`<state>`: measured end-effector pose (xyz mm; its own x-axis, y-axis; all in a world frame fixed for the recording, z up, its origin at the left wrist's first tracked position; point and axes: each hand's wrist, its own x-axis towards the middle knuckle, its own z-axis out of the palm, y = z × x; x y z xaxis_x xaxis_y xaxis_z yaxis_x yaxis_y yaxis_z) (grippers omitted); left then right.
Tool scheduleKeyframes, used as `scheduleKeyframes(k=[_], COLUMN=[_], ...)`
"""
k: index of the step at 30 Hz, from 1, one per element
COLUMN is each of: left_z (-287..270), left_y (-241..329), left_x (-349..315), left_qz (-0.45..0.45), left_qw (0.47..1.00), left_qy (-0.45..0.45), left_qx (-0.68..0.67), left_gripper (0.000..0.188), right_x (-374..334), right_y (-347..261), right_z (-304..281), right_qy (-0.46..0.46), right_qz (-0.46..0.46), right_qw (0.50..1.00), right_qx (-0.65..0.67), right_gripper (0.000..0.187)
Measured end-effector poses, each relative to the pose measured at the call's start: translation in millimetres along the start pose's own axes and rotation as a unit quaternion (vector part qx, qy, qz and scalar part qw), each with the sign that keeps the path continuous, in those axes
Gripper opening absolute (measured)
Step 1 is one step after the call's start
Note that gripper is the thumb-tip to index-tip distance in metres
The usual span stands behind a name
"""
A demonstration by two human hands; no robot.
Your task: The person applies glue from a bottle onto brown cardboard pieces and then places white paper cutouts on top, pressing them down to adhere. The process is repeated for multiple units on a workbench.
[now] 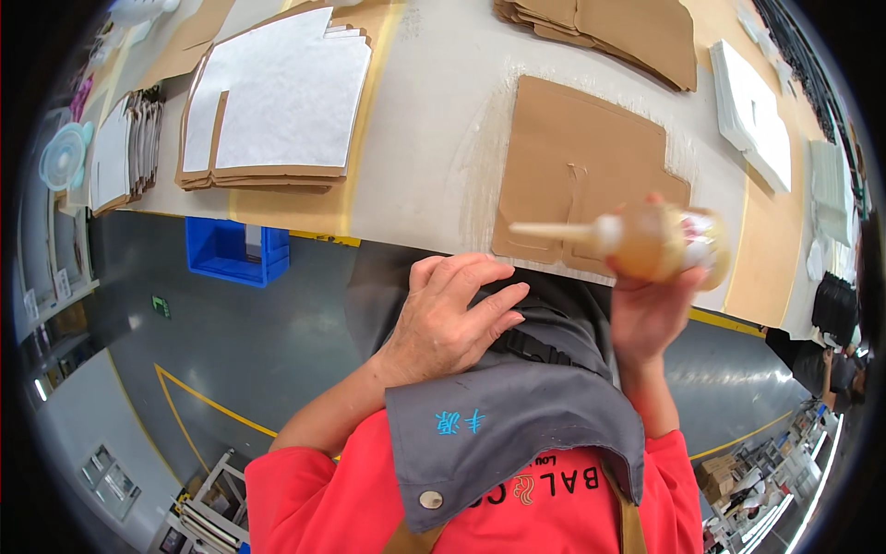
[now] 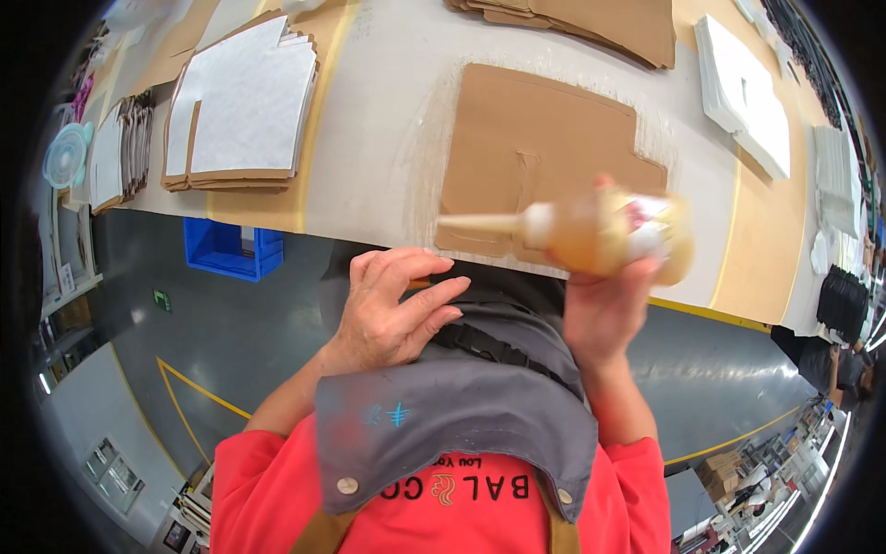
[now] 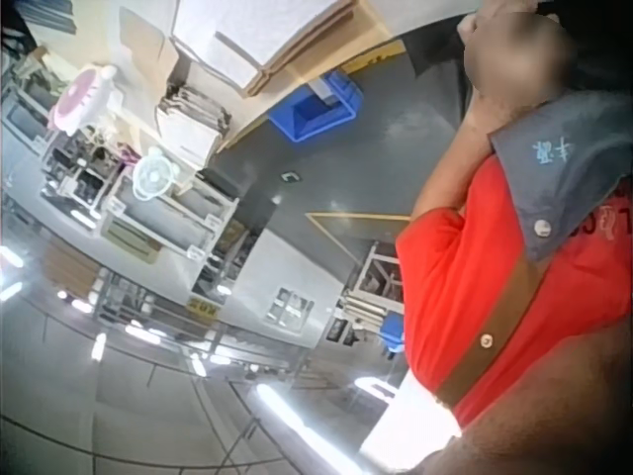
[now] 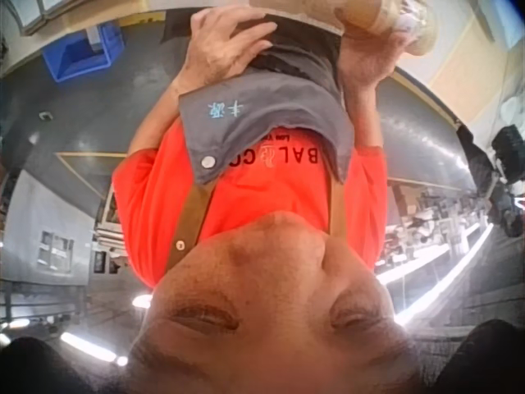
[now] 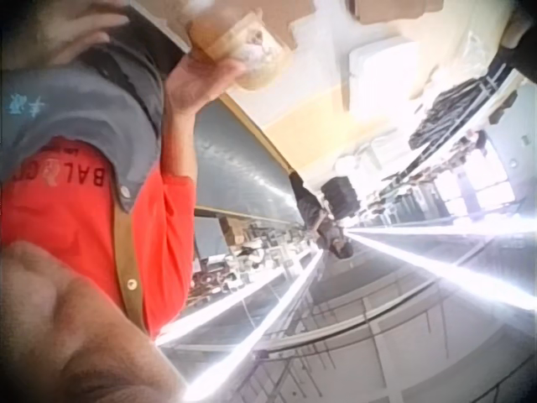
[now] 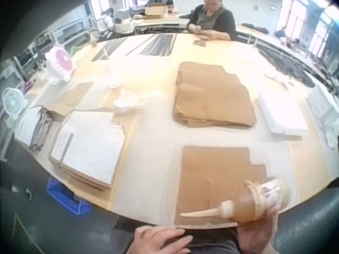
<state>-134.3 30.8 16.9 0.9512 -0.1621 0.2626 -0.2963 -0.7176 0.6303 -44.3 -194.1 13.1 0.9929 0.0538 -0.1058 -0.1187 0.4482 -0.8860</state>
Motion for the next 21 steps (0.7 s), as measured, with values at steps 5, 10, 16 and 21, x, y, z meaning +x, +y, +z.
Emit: scheduleKeyframes(k=[5,10,16,21], left_z=[-4.0,-7.5,-5.6,-3.8], left_y=[-5.6,-13.2,-21.9,-23.3], left_x=[16.3,27.1,30.6,32.9], left_qz=[0.006,-0.006,-0.017,-0.018], left_qw=[0.999,0.999,0.999,0.999], left_qy=[0.040,0.041,0.039,0.033], left_qx=[-0.009,-0.019,-0.021,-0.030], left_gripper=[0.029,0.031,0.032,0.031], right_x=[73.3,115.6,132.3,131.8], right_y=[-24.0,-3.5,5.4,8.2], right_z=[11.3,19.6,22.7,19.1], right_qy=[-0.034,-0.081,-0.095,-0.087], right_qz=[-0.075,-0.128,-0.120,-0.115], right_qw=[0.996,0.978,0.973,0.976], right_qx=[-0.014,-0.141,-0.172,-0.165], right_gripper=[0.071,0.067,0.065,0.066])
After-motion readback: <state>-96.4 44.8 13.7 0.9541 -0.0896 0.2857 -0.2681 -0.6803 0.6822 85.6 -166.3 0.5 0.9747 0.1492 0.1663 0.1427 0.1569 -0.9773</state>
